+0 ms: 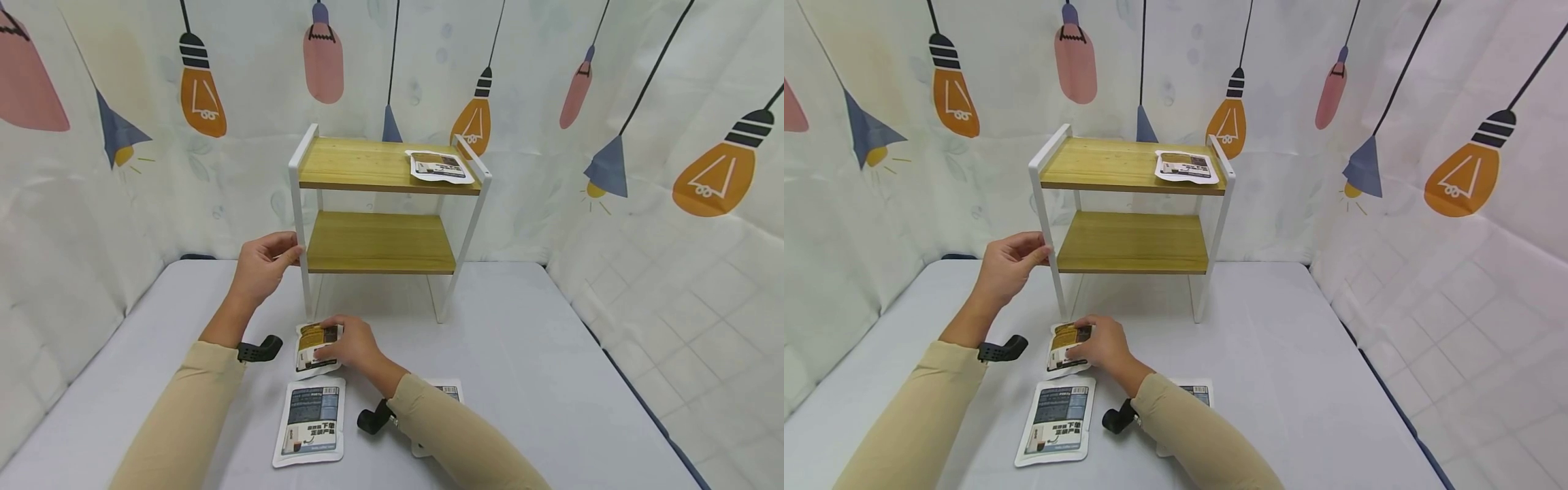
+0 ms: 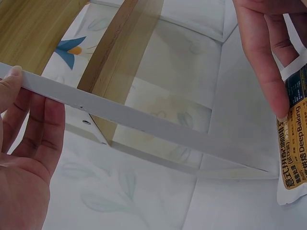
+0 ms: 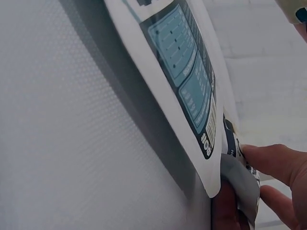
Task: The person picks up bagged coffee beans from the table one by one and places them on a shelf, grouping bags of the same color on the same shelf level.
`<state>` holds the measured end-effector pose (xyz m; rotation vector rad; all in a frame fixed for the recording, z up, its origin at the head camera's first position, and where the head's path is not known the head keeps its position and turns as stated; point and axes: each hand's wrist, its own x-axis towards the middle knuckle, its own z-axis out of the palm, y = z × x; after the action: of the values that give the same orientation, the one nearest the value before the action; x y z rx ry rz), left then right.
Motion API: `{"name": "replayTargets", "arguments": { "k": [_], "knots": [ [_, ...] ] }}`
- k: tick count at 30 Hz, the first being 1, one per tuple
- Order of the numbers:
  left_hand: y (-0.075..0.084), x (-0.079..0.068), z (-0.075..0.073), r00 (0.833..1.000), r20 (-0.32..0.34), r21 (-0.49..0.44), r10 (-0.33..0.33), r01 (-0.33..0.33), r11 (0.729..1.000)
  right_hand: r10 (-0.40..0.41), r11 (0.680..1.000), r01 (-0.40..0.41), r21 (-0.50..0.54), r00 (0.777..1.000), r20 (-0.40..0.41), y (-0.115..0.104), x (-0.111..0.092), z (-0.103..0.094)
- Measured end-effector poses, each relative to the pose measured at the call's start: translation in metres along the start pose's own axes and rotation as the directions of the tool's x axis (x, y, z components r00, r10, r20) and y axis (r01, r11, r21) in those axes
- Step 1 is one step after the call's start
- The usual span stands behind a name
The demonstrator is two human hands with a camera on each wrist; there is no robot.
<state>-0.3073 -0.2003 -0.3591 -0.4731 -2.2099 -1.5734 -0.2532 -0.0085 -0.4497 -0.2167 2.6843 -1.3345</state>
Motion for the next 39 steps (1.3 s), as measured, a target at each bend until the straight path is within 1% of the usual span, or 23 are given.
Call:
{"name": "replayTargets", "arguments": {
  "k": [11, 16, 26, 30, 39],
  "knots": [
    [0.001, 0.000, 0.001, 1.000, 0.006, -0.003, -0.002, 0.002, 1.000, -0.028, 0.999, 0.027, 0.022, 0.999, 0.024, 0.002, 0.000, -0.002],
    [0.001, 0.000, 0.001, 1.000, 0.013, -0.005, -0.007, 0.007, 1.000, -0.015, 0.999, 0.014, 0.045, 0.999, 0.031, 0.003, 0.000, -0.004],
    [0.000, 0.001, -0.001, 1.000, 0.016, 0.001, -0.019, 0.019, 1.000, -0.017, 0.999, 0.015, 0.038, 0.999, 0.042, 0.008, -0.001, -0.008],
    [0.001, 0.001, -0.001, 1.000, 0.018, -0.002, -0.016, 0.016, 1.000, -0.032, 0.998, 0.030, 0.046, 0.999, 0.044, 0.010, -0.002, -0.010],
    [0.001, 0.001, -0.001, 0.999, 0.008, 0.009, -0.050, 0.050, 0.999, -0.014, 0.995, 0.008, 0.095, 0.998, 0.062, 0.017, -0.004, -0.015]
  ]
}}
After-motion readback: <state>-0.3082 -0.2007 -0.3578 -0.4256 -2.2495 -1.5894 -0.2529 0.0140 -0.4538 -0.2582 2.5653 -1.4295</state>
